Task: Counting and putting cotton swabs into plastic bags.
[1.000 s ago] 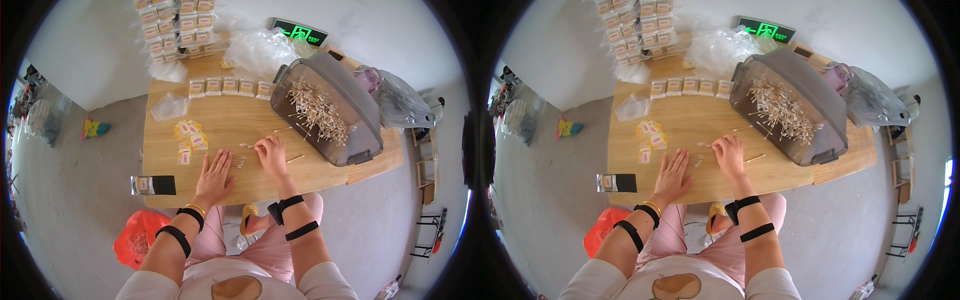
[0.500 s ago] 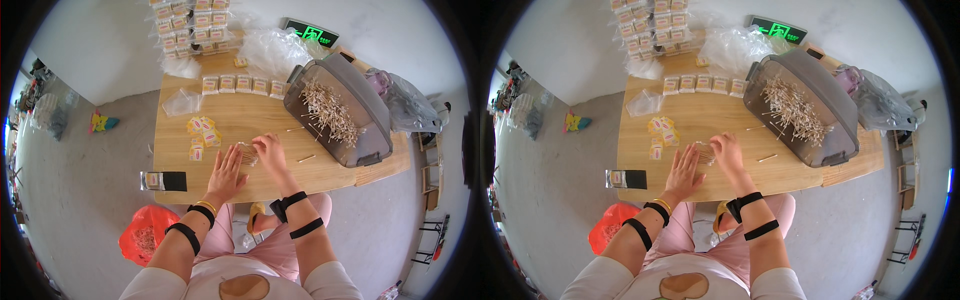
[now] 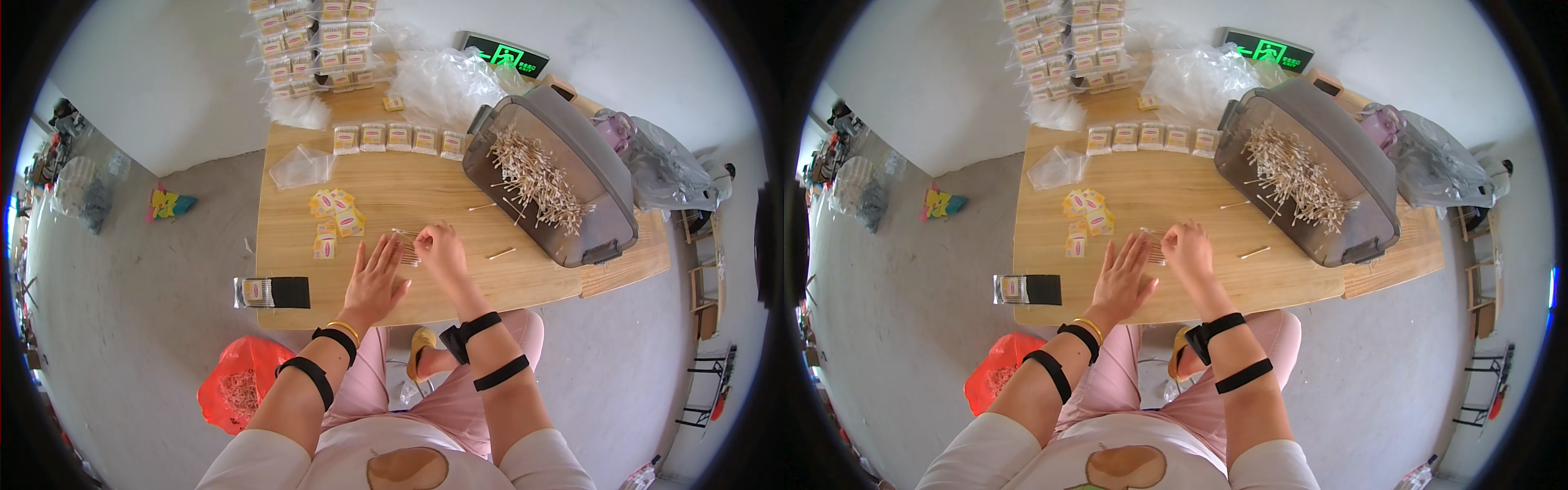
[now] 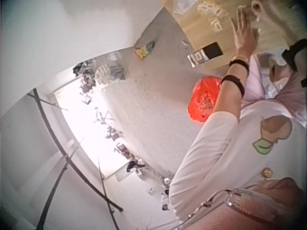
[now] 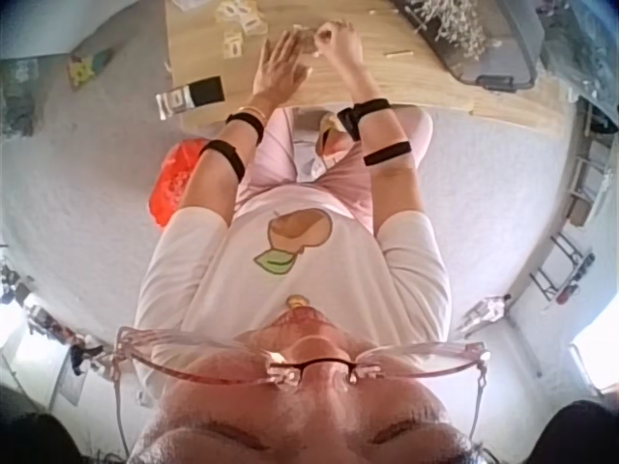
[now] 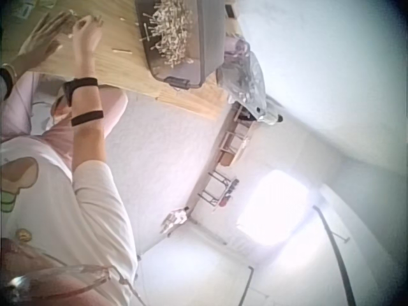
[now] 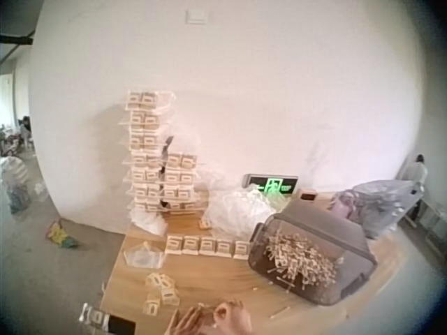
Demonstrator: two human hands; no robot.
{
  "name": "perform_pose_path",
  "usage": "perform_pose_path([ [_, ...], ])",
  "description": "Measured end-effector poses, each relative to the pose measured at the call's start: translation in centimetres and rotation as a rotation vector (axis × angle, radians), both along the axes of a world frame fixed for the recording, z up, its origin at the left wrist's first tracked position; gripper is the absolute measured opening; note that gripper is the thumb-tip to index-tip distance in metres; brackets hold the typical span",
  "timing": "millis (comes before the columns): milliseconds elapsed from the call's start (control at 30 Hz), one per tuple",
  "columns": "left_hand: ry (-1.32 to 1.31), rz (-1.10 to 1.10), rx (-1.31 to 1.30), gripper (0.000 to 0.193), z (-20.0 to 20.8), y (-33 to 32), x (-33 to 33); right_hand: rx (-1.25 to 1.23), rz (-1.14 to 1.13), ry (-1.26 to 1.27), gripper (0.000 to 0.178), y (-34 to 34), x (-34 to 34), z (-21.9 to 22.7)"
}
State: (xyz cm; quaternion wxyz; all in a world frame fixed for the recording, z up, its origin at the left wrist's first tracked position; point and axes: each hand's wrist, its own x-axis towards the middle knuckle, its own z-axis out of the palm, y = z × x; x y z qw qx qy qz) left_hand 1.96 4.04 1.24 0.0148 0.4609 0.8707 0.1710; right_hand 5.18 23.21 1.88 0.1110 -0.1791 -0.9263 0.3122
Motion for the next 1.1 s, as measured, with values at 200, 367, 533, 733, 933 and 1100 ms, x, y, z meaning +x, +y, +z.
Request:
perform_pose_path([
  [200,-0.014,0.001,0.028,0.076,-0.1,0.1,0.1,0.270,0.150,0.081,0.004,2.6,-0.3,0.9],
  [367,-0.064,0.001,0.090,0.077,-0.2,-0.3,0.1,-0.098,0.047,0.190,0.005,3.0,0.0,1.4],
  [533,-0.065,-0.014,0.117,0.075,0.4,-0.5,-0.3,-0.054,-0.271,0.335,0.015,2.5,4.1,-0.9],
  [733,0.154,-0.126,-0.029,0.082,0.9,3.4,-2.4,0.156,-0.333,0.361,0.027,1.0,4.7,-1.5],
  [933,0.208,-0.196,-0.156,0.090,-0.2,2.1,-1.9,0.177,-0.360,0.298,0.026,0.7,4.6,-1.4],
  [1100,0.181,-0.120,-0.158,0.090,-0.1,3.4,-1.6,0.146,-0.370,0.315,0.026,1.0,4.8,-1.6],
])
